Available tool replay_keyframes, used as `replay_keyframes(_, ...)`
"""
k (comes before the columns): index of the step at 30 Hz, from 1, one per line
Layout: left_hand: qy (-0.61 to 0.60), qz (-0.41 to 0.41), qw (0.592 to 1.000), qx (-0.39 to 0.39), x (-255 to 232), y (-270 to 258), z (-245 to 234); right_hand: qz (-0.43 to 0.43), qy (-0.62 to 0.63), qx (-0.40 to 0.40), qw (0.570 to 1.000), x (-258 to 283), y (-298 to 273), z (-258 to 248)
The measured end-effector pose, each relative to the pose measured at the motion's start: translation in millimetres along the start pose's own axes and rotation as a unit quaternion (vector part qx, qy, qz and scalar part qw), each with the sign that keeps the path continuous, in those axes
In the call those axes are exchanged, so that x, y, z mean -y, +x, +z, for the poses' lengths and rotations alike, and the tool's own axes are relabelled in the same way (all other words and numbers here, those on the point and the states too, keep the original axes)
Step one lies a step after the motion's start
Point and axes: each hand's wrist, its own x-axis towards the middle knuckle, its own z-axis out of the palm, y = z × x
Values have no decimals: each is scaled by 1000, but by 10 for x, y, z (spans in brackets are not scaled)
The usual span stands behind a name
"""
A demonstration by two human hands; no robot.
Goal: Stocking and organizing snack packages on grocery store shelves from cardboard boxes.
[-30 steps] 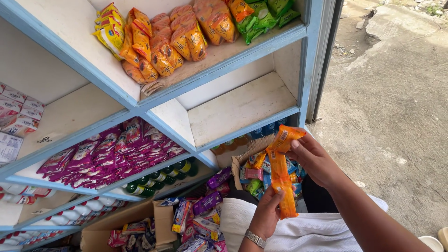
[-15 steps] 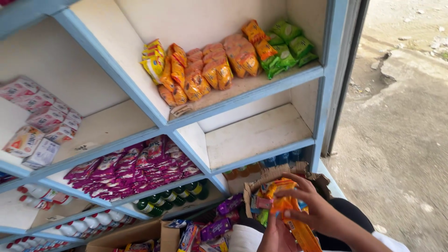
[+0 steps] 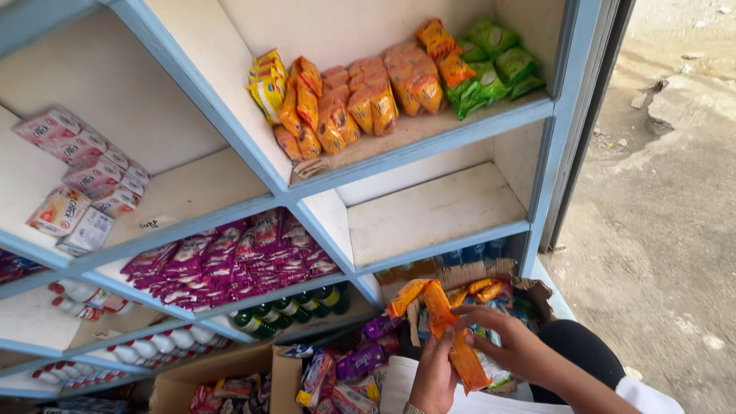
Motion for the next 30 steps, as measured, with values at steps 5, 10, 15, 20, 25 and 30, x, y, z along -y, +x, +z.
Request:
replay_keyframes(5, 40, -11, 999, 22, -17, -178, 57, 122, 147, -88, 978, -388, 48, -69)
replay_keyframes(10, -7, -80, 984, 160, -472, -570, 569, -93, -194, -112, 970, -603, 5, -182)
replay_keyframes(15, -242, -162, 931, 218, -607, -461, 301, 170, 35, 28, 984, -906, -108, -125)
replay_keyframes(20, -465, -241, 824, 218, -537, -481, 293, 138, 181, 120, 966, -288, -113, 18)
replay_keyframes(25, -433, -219, 833, 266, -450, -563, 433, 153, 255, 55, 953, -496, -76, 303)
replay_keyframes(30, -462, -159, 834, 256, -613, -482, 250, 148, 172, 14, 974, -562, -22, 134)
